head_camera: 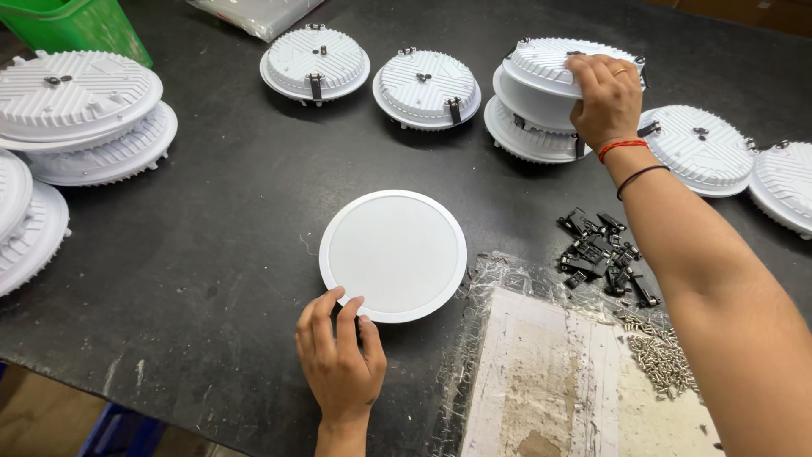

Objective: The person attaches black mounting clips to the back of round LED panel light housings, driving screws with an electric screwdriver to secure each clip. They rotate the housing to reach each position, then stack the finished light fixtures on the workbench and start the next one.

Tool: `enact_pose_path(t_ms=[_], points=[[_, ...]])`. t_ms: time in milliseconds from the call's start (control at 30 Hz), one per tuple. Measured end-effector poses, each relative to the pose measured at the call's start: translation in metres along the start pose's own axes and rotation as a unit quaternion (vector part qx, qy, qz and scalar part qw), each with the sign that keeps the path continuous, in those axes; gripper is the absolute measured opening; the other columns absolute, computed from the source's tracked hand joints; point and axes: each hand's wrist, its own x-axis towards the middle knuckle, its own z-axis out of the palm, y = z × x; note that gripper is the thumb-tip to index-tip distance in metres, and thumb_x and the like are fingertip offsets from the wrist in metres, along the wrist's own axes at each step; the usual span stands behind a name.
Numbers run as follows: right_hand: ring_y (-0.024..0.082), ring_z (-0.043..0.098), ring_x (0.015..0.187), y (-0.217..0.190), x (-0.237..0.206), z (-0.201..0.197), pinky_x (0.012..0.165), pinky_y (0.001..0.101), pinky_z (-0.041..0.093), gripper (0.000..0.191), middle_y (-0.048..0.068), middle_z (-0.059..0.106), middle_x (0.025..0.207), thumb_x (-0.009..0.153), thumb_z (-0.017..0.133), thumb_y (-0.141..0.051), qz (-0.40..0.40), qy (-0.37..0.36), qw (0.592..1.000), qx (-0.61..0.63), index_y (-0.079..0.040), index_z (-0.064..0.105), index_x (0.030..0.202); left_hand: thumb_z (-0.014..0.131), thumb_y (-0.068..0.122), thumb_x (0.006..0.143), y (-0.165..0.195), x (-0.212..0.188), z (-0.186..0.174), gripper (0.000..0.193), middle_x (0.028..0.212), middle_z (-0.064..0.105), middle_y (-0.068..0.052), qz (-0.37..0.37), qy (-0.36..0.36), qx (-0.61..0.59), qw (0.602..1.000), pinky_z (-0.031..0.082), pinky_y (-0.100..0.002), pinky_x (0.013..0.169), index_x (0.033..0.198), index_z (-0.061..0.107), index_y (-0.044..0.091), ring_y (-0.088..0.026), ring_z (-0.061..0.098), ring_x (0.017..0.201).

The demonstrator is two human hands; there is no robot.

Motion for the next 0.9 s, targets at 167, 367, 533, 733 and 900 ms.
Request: enact_pose_path(t_ms=[167,367,533,733,900], points=[[0.024,0.064,0.13,0.005,-0.01,0.007,0.115,0.0398,0.044,0.046,0.004,0.071,0.129,0.082,0.065,0.009,-0.003,-0.003,1.0,0.002,-0.009,0.066,0.124,0.064,0.011,0.089,0.002,0.0,0.001,0.02,0.126,0.061,-0.01,-0.004,0.002,-0.001,1.0,0.046,-0.047,0.101,0.108,0.069,0.006,-0.03,0.056,0.121],[0.024,0.063,0.131,0.007,-0.017,0.007,0.114,0.0397,0.043,0.045,0.004,0.07,0.13,0.084,0.067,0.007,-0.007,-0.016,1.0,0.007,-0.009,0.065,0.126,0.064,0.011,0.089,0.002,0.0,0.001,0.02,0.125,0.062,-0.01,-0.007,-0.005,0.006,1.0,0.045,-0.046,0.1,0.108,0.07,0.007,-0.029,0.056,0.121],[0.025,0.062,0.132,0.005,-0.023,0.001,0.114,0.0409,0.042,0.047,0.005,0.07,0.131,0.083,0.066,0.006,-0.005,-0.023,1.0,0.014,-0.008,0.064,0.128,0.064,0.012,0.09,0.002,-0.001,0.002,0.021,0.126,0.062,-0.009,-0.01,-0.013,0.008,1.0,0.045,-0.046,0.1,0.109,0.07,0.007,-0.029,0.056,0.122],[0.024,0.063,0.128,0.004,-0.024,-0.005,0.119,0.0424,0.042,0.048,0.007,0.071,0.132,0.08,0.061,0.007,-0.008,-0.024,0.999,0.04,-0.007,0.066,0.126,0.063,0.012,0.091,0.002,-0.002,0.002,0.021,0.125,0.062,-0.009,-0.006,-0.009,0.01,1.0,0.044,-0.046,0.102,0.109,0.07,0.007,-0.029,0.056,0.123],[0.024,0.063,0.129,0.002,-0.03,-0.008,0.117,0.0409,0.043,0.046,0.007,0.071,0.134,0.083,0.06,0.005,-0.018,-0.047,0.998,0.047,-0.007,0.067,0.127,0.063,0.013,0.091,0.001,-0.003,0.004,0.02,0.126,0.063,-0.009,-0.009,-0.008,-0.003,1.0,0.044,-0.046,0.102,0.109,0.07,0.007,-0.029,0.056,0.123]])
